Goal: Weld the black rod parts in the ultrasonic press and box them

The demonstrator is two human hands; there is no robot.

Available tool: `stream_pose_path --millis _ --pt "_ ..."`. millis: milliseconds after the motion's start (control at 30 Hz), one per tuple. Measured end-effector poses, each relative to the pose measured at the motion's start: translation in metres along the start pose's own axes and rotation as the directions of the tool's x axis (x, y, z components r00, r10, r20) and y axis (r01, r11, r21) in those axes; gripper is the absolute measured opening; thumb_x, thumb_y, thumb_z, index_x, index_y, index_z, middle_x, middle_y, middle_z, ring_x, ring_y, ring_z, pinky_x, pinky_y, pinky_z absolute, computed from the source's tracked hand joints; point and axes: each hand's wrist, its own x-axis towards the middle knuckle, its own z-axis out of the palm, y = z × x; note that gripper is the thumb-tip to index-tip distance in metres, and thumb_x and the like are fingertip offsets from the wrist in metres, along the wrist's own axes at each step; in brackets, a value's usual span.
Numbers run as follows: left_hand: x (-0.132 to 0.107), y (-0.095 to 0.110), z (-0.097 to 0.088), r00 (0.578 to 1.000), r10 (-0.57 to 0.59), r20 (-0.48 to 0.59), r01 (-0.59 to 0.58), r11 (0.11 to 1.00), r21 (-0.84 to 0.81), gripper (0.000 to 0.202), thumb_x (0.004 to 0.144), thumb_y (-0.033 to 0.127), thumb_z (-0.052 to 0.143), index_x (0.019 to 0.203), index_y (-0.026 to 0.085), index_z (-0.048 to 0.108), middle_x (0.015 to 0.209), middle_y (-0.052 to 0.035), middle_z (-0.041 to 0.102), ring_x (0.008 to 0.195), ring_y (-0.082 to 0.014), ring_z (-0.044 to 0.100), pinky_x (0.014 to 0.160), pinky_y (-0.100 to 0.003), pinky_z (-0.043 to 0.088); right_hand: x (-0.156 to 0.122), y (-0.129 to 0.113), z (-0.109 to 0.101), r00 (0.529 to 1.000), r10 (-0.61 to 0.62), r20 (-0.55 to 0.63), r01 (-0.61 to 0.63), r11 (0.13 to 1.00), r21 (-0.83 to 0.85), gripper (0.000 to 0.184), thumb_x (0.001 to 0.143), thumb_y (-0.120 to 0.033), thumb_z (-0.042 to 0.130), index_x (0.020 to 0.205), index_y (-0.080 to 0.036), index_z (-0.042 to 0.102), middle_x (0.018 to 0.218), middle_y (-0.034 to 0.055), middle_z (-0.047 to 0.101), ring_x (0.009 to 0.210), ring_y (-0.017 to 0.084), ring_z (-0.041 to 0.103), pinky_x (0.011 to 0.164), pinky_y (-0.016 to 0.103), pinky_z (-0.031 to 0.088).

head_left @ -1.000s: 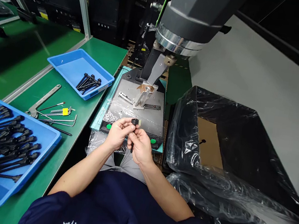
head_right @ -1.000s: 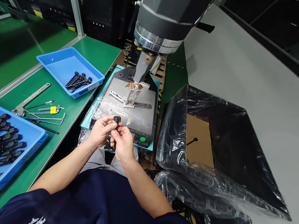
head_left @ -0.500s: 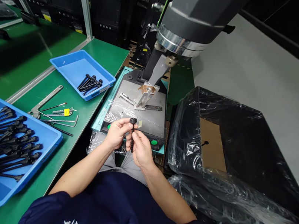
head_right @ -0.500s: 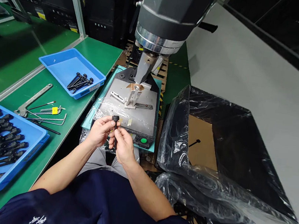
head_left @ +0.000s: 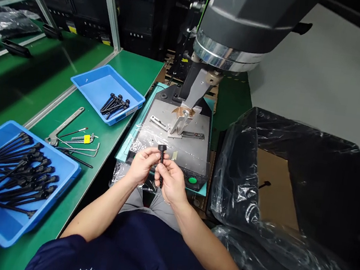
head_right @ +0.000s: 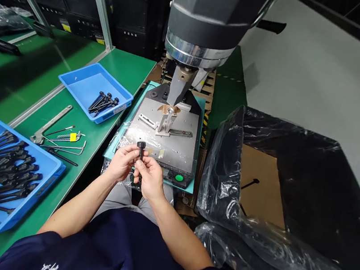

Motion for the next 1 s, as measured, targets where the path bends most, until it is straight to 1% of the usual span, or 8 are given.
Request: stream_pose_path --millis 200,333,567,800,867,900,967,1000 --pt "0.008 -0.001 -0.004 0.999 0.018 -0.040 -0.016 0.999 0.047 0.035 0.066 0.036 0.082 0.086 0.014 0.064 0.084 -0.0067 0.074 0.055 -0.0114 0.064 0.057 -0.025 0.053 0.015 0.007 -0.005 0.999 0.010 0.051 -0.011 1.000 0.003 0.029 0.078 -0.040 0.078 0.084 -0.018 0.061 0.054 -0.0057 0.055 0.040 0.007 0.045 0.034 0.017 0.039" --pt "0.014 0.002 -0.002 0.996 0.037 -0.076 -0.032 0.998 0.062 0.035 0.065 0.035 0.083 0.085 0.014 0.063 0.082 -0.0062 0.074 0.063 -0.0132 0.067 0.053 -0.022 0.053 0.024 0.009 -0.006 0.997 0.028 0.074 -0.031 0.999 0.037 0.028 0.078 -0.041 0.077 0.085 -0.017 0.063 0.060 -0.0048 0.056 0.043 0.007 0.047 0.036 0.017 0.041" --pt "0.020 0.003 -0.002 0.997 0.055 -0.053 -0.048 0.990 0.130 0.036 0.071 0.040 0.079 0.089 0.015 0.060 0.087 -0.0066 0.073 0.045 -0.0110 0.061 0.034 -0.021 0.047 0.035 0.006 -0.007 0.993 0.050 0.106 -0.058 0.996 0.073 0.028 0.079 -0.042 0.077 0.080 -0.019 0.062 0.065 -0.0040 0.057 0.046 0.008 0.049 0.039 0.019 0.043" --pt "0.024 -0.001 -0.001 0.998 0.053 -0.043 -0.047 0.990 0.132 0.035 0.072 0.040 0.078 0.090 0.015 0.060 0.087 -0.0064 0.073 0.041 -0.0103 0.058 0.033 -0.022 0.044 0.043 0.008 -0.008 0.991 0.069 0.119 -0.079 0.994 0.079 0.028 0.079 -0.043 0.077 0.079 -0.019 0.062 0.063 -0.0041 0.056 0.046 0.008 0.048 0.040 0.019 0.042" --pt "0.025 0.000 -0.003 0.996 0.066 -0.058 -0.057 0.988 0.147 0.035 0.072 0.039 0.079 0.088 0.015 0.060 0.086 -0.0060 0.073 0.041 -0.0093 0.057 0.035 -0.021 0.044 0.043 0.009 -0.010 0.988 0.100 0.122 -0.107 0.993 0.052 0.030 0.078 -0.044 0.078 0.080 -0.018 0.064 0.065 -0.0026 0.058 0.050 0.009 0.052 0.042 0.019 0.045" --pt "0.027 0.003 -0.007 0.993 0.089 -0.078 -0.075 0.984 0.163 0.033 0.071 0.038 0.079 0.086 0.015 0.060 0.083 -0.0056 0.073 0.045 -0.0095 0.059 0.040 -0.021 0.046 0.043 0.009 -0.012 0.985 0.125 0.117 -0.129 0.991 0.030 0.031 0.077 -0.044 0.079 0.085 -0.018 0.065 0.070 -0.0010 0.061 0.055 0.011 0.056 0.045 0.021 0.049" --pt "0.035 0.018 -0.019 0.973 0.185 -0.137 -0.152 0.963 0.223 0.030 0.071 0.036 0.079 0.083 0.014 0.062 0.078 -0.0050 0.072 0.058 -0.0116 0.064 0.053 -0.022 0.050 0.043 0.010 -0.019 0.979 0.185 0.088 -0.184 0.983 -0.026 0.039 0.073 -0.045 0.082 0.098 -0.018 0.068 0.085 0.0033 0.067 0.069 0.015 0.064 0.052 0.024 0.055" --pt "0.042 0.031 -0.028 0.953 0.254 -0.163 -0.204 0.940 0.274 0.028 0.071 0.035 0.078 0.082 0.014 0.063 0.077 -0.0045 0.072 0.064 -0.0129 0.065 0.059 -0.024 0.051 0.043 0.010 -0.023 0.974 0.214 0.070 -0.211 0.976 -0.054 0.045 0.071 -0.045 0.083 0.104 -0.019 0.067 0.091 0.0051 0.068 0.075 0.017 0.066 0.055 0.026 0.057"
